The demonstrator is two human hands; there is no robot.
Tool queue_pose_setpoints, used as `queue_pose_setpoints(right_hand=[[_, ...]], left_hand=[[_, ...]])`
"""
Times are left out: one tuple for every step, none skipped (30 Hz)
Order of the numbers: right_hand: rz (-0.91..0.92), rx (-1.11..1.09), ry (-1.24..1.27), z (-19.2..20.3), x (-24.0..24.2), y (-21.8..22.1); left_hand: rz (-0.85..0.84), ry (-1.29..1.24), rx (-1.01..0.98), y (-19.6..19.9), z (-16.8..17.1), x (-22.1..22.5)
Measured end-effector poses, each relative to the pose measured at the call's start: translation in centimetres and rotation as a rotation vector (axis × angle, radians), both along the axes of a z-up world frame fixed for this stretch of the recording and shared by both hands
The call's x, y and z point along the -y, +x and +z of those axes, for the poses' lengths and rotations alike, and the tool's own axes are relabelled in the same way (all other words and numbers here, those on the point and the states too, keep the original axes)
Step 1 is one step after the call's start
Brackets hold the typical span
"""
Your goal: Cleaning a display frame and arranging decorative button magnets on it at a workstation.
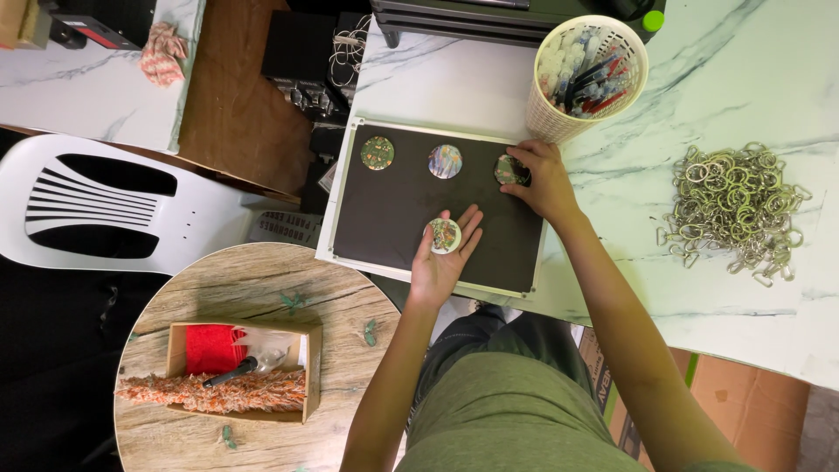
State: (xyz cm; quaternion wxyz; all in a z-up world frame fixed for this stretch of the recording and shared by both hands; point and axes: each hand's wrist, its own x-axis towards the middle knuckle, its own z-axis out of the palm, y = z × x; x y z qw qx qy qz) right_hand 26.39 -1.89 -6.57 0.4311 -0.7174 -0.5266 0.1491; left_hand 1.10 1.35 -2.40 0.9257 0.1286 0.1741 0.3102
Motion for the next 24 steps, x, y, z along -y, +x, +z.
queue_pose_setpoints(right_hand=[[0.000, 0.000, 0.000, 0.2, 0.0, 0.0], [0.005, -0.005, -0.002, 0.3, 0.0, -0.1], [0.011, -0.010, -0.005, 0.4, 0.1, -0.2], [0.011, -0.009, -0.005, 0.4, 0.2, -0.1], [0.020, -0.002, 0.000, 0.5, 0.2, -0.1], [0.031, 0.006, 0.007, 0.5, 0.1, -0.1], [0.032, 0.006, 0.008, 0.5, 0.1, -0.1], [0.045, 0.018, 0.010, 0.5, 0.1, 0.0], [0.057, 0.030, 0.012, 0.5, 0.1, 0.1], [0.060, 0.031, 0.013, 0.5, 0.0, 0.1], [0.068, 0.031, 0.012, 0.5, 0.0, 0.1], [0.076, 0.031, 0.011, 0.5, 0.0, 0.2], [0.080, 0.031, 0.011, 0.4, 0.0, 0.2], [0.086, 0.040, 0.010, 0.3, -0.1, 0.3], [0.093, 0.048, 0.009, 0.2, -0.1, 0.4], [0.097, 0.049, 0.011, -0.1, 0.0, 0.4], [0.104, 0.047, 0.015, -0.4, 0.1, 0.5], [0.108, 0.044, 0.020, -0.8, 0.2, 0.6], [0.110, 0.045, 0.022, -0.2, 0.5, 0.6], [0.094, 0.035, 0.047, 0.4, 0.6, 0.4], [0.078, 0.024, 0.071, 0.9, 0.8, 0.3], [0.077, 0.021, 0.073, 1.5, 1.2, 0.0], [0.033, 0.016, 0.098, 2.0, 1.7, -0.3], [-0.012, 0.010, 0.120, 2.5, 2.3, -0.5]], left_hand=[[0.000, 0.000, 0.000, 0.0, 0.0, 0.0], [-0.001, -0.003, 0.009, 0.0, 0.0, 0.0], [-0.002, -0.006, 0.019, 0.0, 0.0, 0.1], [-0.002, -0.007, 0.019, -0.1, 0.1, 0.1], [-0.001, 0.003, 0.007, -0.1, 0.1, 0.1], [0.001, 0.015, -0.004, -0.2, 0.2, 0.0], [0.003, 0.016, -0.003, -0.2, 0.2, 0.0], [0.008, 0.018, -0.005, -0.3, 0.2, 0.1], [0.014, 0.021, -0.007, -0.3, 0.3, 0.1], [0.017, 0.022, -0.007, -0.4, 0.1, 0.1], [0.021, 0.025, -0.010, -0.5, 0.0, 0.0], [0.027, 0.028, -0.012, -0.7, -0.2, 0.0], [0.030, 0.028, -0.011, -0.8, -0.3, 0.0], [0.036, 0.029, -0.010, -0.9, -0.5, -0.1], [0.042, 0.030, -0.008, -1.0, -0.7, -0.1], [0.046, 0.032, -0.008, -1.1, -0.7, -0.1], [0.053, 0.038, -0.019, -1.3, -0.7, -0.1], [0.057, 0.044, -0.030, -1.4, -0.8, -0.1], [0.059, 0.046, -0.029, -1.5, -0.9, 0.1], [0.061, 0.075, -0.047, -1.7, -0.9, 0.1], [0.063, 0.104, -0.066, -1.8, -0.9, 0.1], [0.062, 0.105, -0.069, -2.1, -1.0, 0.3], [0.067, 0.119, -0.109, -2.3, -1.1, 0.4], [0.071, 0.130, -0.149, -2.5, -1.3, 0.7]])
